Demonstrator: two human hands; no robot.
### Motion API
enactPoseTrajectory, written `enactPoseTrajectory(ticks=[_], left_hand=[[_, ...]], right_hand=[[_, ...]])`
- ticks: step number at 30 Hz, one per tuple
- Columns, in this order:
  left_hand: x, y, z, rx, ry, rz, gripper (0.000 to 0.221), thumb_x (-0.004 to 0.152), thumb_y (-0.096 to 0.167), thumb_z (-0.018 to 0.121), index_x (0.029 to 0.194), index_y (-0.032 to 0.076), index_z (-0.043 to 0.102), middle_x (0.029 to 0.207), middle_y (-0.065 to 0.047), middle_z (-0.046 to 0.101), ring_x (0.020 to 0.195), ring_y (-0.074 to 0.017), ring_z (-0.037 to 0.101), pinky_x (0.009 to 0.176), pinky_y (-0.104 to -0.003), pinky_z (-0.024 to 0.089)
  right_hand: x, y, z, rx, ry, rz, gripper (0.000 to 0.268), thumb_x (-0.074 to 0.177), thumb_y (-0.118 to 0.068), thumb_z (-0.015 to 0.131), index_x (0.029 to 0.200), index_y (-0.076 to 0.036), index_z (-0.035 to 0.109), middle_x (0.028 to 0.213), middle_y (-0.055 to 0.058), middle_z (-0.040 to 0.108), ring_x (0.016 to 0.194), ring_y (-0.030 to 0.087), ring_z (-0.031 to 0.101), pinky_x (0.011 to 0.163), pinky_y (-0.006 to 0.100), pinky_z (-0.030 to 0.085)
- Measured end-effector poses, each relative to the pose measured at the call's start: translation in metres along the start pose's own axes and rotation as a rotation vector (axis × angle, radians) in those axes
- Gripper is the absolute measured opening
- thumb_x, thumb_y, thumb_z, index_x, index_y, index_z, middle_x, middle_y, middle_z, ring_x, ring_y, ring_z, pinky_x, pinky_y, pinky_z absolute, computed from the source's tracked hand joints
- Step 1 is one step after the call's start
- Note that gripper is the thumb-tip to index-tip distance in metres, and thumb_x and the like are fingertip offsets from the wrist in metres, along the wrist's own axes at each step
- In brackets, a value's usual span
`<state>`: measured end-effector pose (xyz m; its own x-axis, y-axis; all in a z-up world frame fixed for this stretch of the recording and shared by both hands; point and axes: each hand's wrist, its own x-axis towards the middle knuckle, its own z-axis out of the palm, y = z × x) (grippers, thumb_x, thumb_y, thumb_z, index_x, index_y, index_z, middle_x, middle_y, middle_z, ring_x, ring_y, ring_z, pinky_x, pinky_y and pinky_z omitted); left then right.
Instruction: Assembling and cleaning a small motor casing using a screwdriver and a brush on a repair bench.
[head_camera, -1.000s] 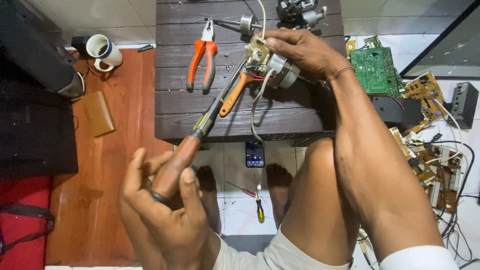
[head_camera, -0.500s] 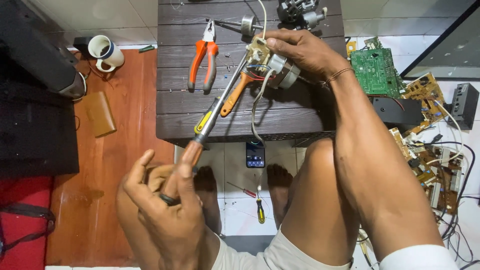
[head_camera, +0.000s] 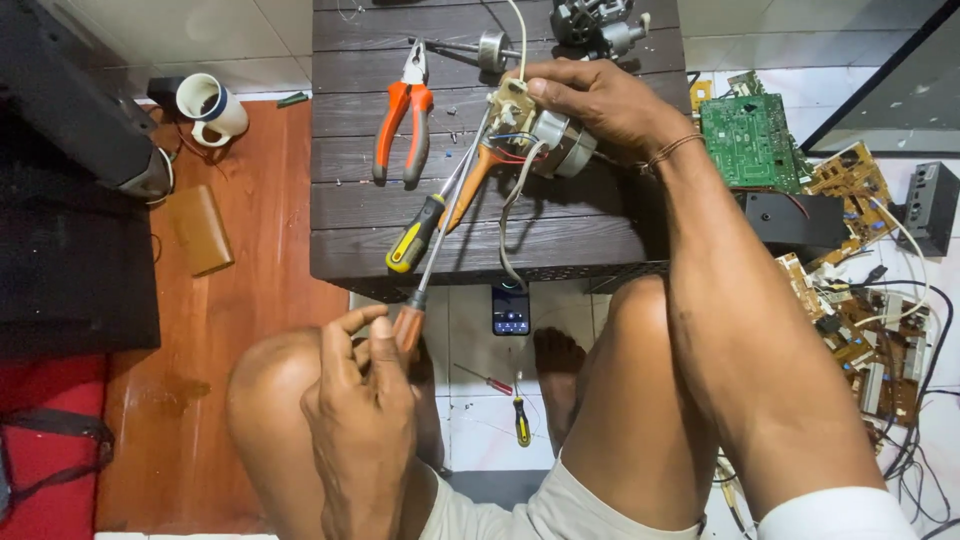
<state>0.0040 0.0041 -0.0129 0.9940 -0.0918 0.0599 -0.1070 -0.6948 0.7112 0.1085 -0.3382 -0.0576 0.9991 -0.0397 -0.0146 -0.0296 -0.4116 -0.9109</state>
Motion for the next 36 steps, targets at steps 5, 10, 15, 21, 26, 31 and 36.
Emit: enactPoseTrajectory(ticks=[5, 10, 15, 21, 26, 31, 36], left_hand=[[0.005, 0.004, -0.010, -0.163, -0.086, -0.200, 0.024, 0.102, 0.020, 0.050, 0.120, 0.010, 0.062, 0.065, -0.005, 0.075, 0.041, -0.0149, 0.061, 0.042, -0.030, 0.047], [0.008, 0.000, -0.015, -0.306, -0.091, -0.284, 0.025, 0.105, 0.020, 0.048, 0.121, 0.007, 0.061, 0.069, -0.011, 0.069, 0.044, -0.0156, 0.055, 0.041, -0.027, 0.043], [0.008, -0.017, 0.012, -0.463, -0.074, -0.247, 0.046, 0.084, 0.025, 0.075, 0.125, 0.006, 0.066, 0.100, -0.007, 0.077, 0.080, -0.0121, 0.067, 0.071, -0.025, 0.052], [0.022, 0.010, 0.068, -0.460, -0.037, -0.043, 0.043, 0.090, 0.031, 0.070, 0.122, 0.007, 0.055, 0.096, -0.008, 0.073, 0.073, -0.0122, 0.063, 0.066, -0.028, 0.054], [0.083, 0.028, 0.124, -0.512, 0.118, 0.185, 0.031, 0.090, 0.019, 0.073, 0.107, 0.006, 0.051, 0.083, -0.005, 0.069, 0.069, -0.0178, 0.066, 0.065, -0.035, 0.056], [0.153, 0.027, 0.151, -0.423, 0.200, 0.291, 0.030, 0.090, 0.024, 0.073, 0.100, 0.006, 0.051, 0.081, -0.006, 0.069, 0.067, -0.0191, 0.068, 0.065, -0.039, 0.057], [0.170, 0.029, 0.159, -0.405, 0.091, 0.271, 0.045, 0.082, 0.029, 0.083, 0.105, 0.001, 0.056, 0.080, -0.006, 0.073, 0.065, -0.0168, 0.070, 0.061, -0.033, 0.059]], right_hand=[[-0.002, -0.002, 0.000, 0.022, -0.002, 0.025, 0.044, 0.097, -0.041, 0.060, 0.134, -0.019, 0.066, 0.127, 0.000, 0.069, 0.112, 0.012, 0.063, 0.103, 0.028, 0.048], [0.000, 0.001, 0.000, 0.034, -0.007, 0.027, 0.046, 0.096, -0.044, 0.060, 0.135, -0.020, 0.066, 0.125, 0.002, 0.071, 0.109, 0.014, 0.065, 0.099, 0.029, 0.050], [-0.002, -0.004, 0.000, 0.027, 0.003, 0.053, 0.041, 0.099, -0.037, 0.060, 0.135, -0.018, 0.067, 0.118, 0.000, 0.072, 0.099, 0.009, 0.064, 0.091, 0.024, 0.051], [0.004, 0.003, 0.001, 0.008, 0.008, 0.052, 0.044, 0.098, -0.039, 0.061, 0.136, -0.018, 0.066, 0.119, 0.001, 0.072, 0.104, 0.010, 0.065, 0.096, 0.026, 0.052], [-0.001, 0.003, 0.003, 0.040, -0.001, 0.050, 0.043, 0.099, -0.036, 0.061, 0.137, -0.016, 0.065, 0.119, 0.000, 0.071, 0.102, 0.008, 0.063, 0.093, 0.023, 0.050], [0.000, 0.000, 0.001, 0.055, 0.009, 0.037, 0.039, 0.100, -0.034, 0.061, 0.133, -0.017, 0.068, 0.115, -0.003, 0.070, 0.098, 0.006, 0.060, 0.089, 0.021, 0.048], [0.004, 0.002, -0.001, 0.045, 0.003, 0.044, 0.045, 0.094, -0.041, 0.063, 0.132, -0.017, 0.069, 0.121, 0.000, 0.073, 0.104, 0.010, 0.064, 0.094, 0.026, 0.050]])
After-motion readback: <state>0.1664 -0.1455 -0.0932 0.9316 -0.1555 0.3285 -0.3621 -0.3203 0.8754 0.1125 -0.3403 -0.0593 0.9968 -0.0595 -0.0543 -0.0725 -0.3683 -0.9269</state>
